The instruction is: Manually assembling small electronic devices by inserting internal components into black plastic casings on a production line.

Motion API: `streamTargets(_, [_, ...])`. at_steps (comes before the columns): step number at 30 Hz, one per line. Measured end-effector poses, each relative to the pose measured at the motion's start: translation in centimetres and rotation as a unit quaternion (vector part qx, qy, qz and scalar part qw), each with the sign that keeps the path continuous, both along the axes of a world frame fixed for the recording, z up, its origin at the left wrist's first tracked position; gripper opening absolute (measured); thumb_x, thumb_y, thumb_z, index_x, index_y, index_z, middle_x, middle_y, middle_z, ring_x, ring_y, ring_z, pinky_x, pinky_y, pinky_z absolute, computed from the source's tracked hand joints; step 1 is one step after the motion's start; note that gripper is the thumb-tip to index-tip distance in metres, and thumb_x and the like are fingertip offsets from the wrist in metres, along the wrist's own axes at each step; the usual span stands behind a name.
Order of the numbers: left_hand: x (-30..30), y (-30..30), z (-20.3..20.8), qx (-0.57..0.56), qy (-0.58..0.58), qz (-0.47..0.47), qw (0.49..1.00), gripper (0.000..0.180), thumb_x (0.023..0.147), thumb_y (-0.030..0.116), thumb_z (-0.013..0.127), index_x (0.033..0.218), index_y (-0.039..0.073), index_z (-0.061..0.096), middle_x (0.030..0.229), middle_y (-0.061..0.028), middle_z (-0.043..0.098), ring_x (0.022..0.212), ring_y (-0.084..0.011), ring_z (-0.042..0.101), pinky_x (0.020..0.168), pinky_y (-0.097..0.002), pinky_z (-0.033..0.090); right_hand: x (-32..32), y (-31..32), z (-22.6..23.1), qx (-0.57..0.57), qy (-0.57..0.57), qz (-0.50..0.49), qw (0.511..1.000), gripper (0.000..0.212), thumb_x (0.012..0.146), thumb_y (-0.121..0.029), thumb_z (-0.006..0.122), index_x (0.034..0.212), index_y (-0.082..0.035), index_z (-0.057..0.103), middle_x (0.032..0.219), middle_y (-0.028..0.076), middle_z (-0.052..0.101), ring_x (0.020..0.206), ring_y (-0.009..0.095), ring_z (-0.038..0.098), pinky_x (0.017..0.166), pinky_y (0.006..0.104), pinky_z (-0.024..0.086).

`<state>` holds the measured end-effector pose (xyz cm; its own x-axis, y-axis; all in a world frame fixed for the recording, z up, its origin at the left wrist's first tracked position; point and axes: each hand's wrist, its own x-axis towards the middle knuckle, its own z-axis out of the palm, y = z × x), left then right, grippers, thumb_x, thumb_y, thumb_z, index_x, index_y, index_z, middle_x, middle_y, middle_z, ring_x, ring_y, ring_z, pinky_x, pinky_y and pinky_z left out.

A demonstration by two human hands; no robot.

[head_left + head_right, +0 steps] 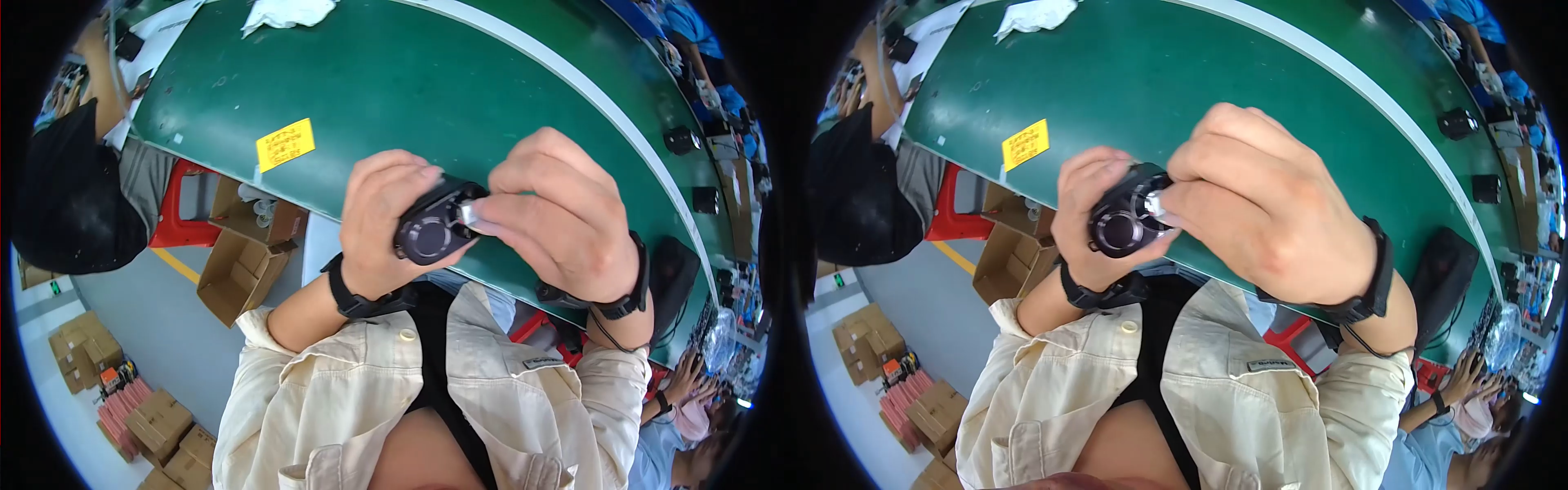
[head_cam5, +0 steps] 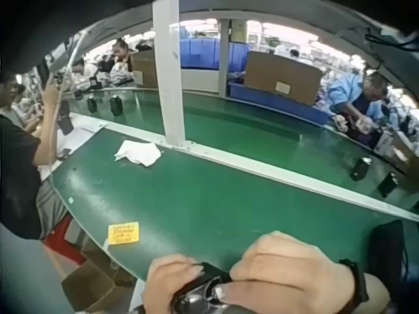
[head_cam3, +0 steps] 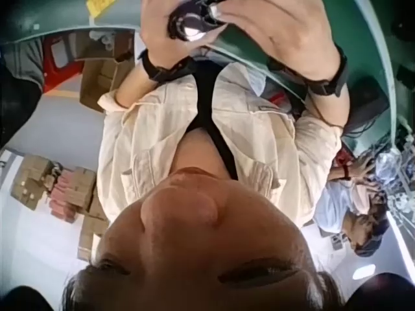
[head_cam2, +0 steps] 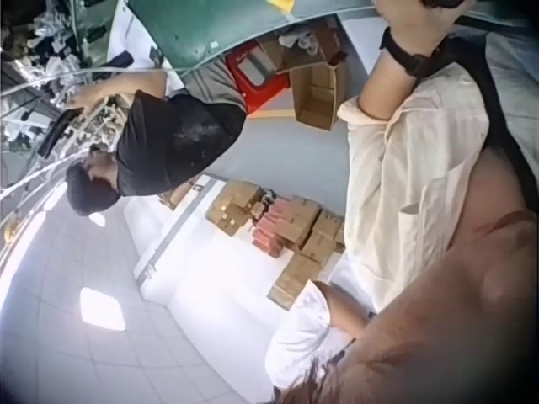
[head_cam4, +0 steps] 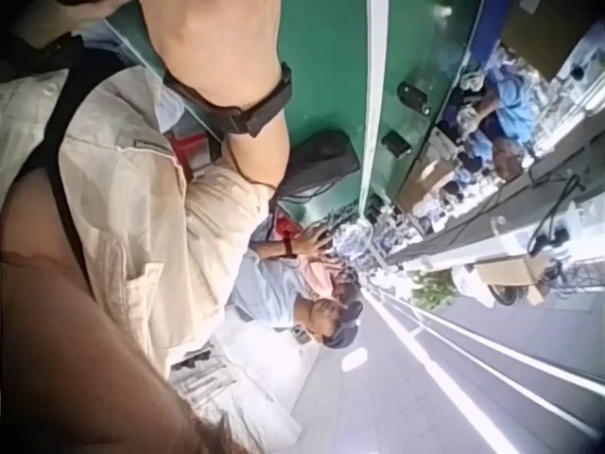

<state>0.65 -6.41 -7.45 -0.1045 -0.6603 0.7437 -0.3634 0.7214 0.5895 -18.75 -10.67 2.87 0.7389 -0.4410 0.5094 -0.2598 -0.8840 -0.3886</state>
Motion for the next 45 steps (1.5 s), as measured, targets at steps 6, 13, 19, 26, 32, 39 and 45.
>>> streamTargets(6, [0.0, 0.1, -0.7, 0.014, 0.022, -0.004, 1.0, 0.078, 0.06, 0.015, 0.089, 0.125, 0.004, 0.048, 0.111, -0.021, 0.057, 0.102, -0.0309, 0.058, 0.087, -0.0391, 0.05, -0.7, -1.0, -0.1, 0.143, -0.036, 0.013, 0.989, 0.019, 0.074, -0.003, 0.075, 0.09, 0.003, 0.068, 0.089, 0.011, 0.061, 0.077, 0.024, 0.059, 0.066, 0.0326, 0.048])
streamTargets(13, [-0.8, -0.3, -1.2, 0.001, 0.075, 0.006, 0.997, 0.07, 0.06, 0.019, 0.09, 0.118, 0.002, 0.054, 0.104, -0.0127, 0.063, 0.096, -0.0325, 0.061, 0.082, -0.0403, 0.049, -0.3, -1.1, -2.5, 0.507, -0.159, 0.011, 0.847, 0.029, 0.09, -0.005, 0.063, 0.118, 0.002, 0.063, 0.121, 0.012, 0.056, 0.109, 0.02, 0.056, 0.092, 0.0302, 0.047])
streamTargets(19, [-0.6, -0.1, -0.7, 0.001, 0.066, 0.012, 0.998, 0.072, 0.059, 0.02, 0.09, 0.119, 0.002, 0.054, 0.105, -0.0127, 0.063, 0.097, -0.033, 0.061, 0.084, -0.0408, 0.05, 0.9, -0.4, -4.4, 0.541, -0.139, 0.055, 0.827, 0.04, 0.093, -0.012, 0.06, 0.131, 0.001, 0.054, 0.132, 0.015, 0.051, 0.119, 0.024, 0.053, 0.1, 0.0338, 0.043])
streamTargets(26, [-0.4, 0.9, -1.1, 0.027, 0.062, 0.026, 0.997, 0.074, 0.059, 0.023, 0.091, 0.12, 0.003, 0.054, 0.11, -0.0122, 0.062, 0.102, -0.0341, 0.059, 0.089, -0.0419, 0.048, 1.8, 1.6, -5.5, 0.469, -0.139, 0.033, 0.872, 0.044, 0.095, -0.017, 0.059, 0.134, 0.001, 0.051, 0.134, 0.015, 0.05, 0.122, 0.025, 0.051, 0.103, 0.0355, 0.04])
streamTargets(32, [-0.5, 0.1, -1.8, 0.011, 0.07, 0.03, 0.997, 0.075, 0.06, 0.024, 0.091, 0.122, 0.004, 0.053, 0.113, -0.0119, 0.061, 0.105, -0.0334, 0.058, 0.089, -0.0421, 0.048, 1.7, 0.6, -5.8, 0.518, -0.17, 0.05, 0.837, 0.046, 0.096, -0.021, 0.057, 0.135, 0.002, 0.049, 0.138, 0.016, 0.047, 0.127, 0.025, 0.045, 0.106, 0.0361, 0.036])
streamTargets(39, [-0.5, 0.0, -2.2, -0.009, 0.093, 0.013, 0.996, 0.077, 0.062, 0.025, 0.091, 0.125, 0.005, 0.052, 0.113, -0.0115, 0.061, 0.106, -0.0327, 0.058, 0.089, -0.0414, 0.048, 1.1, 0.3, -5.3, 0.637, -0.217, 0.113, 0.731, 0.047, 0.096, -0.021, 0.056, 0.137, 0.002, 0.048, 0.14, 0.018, 0.044, 0.131, 0.027, 0.042, 0.108, 0.0372, 0.034])
streamTargets(45, [-0.1, 0.2, -2.2, -0.009, 0.079, 0.013, 0.997, 0.077, 0.063, 0.028, 0.09, 0.125, 0.005, 0.052, 0.113, -0.0117, 0.061, 0.105, -0.0331, 0.058, 0.089, -0.0417, 0.047, 1.3, 0.8, -5.3, 0.555, -0.176, 0.096, 0.807, 0.048, 0.093, -0.012, 0.058, 0.138, 0.001, 0.047, 0.141, 0.018, 0.045, 0.129, 0.027, 0.044, 0.106, 0.0373, 0.037])
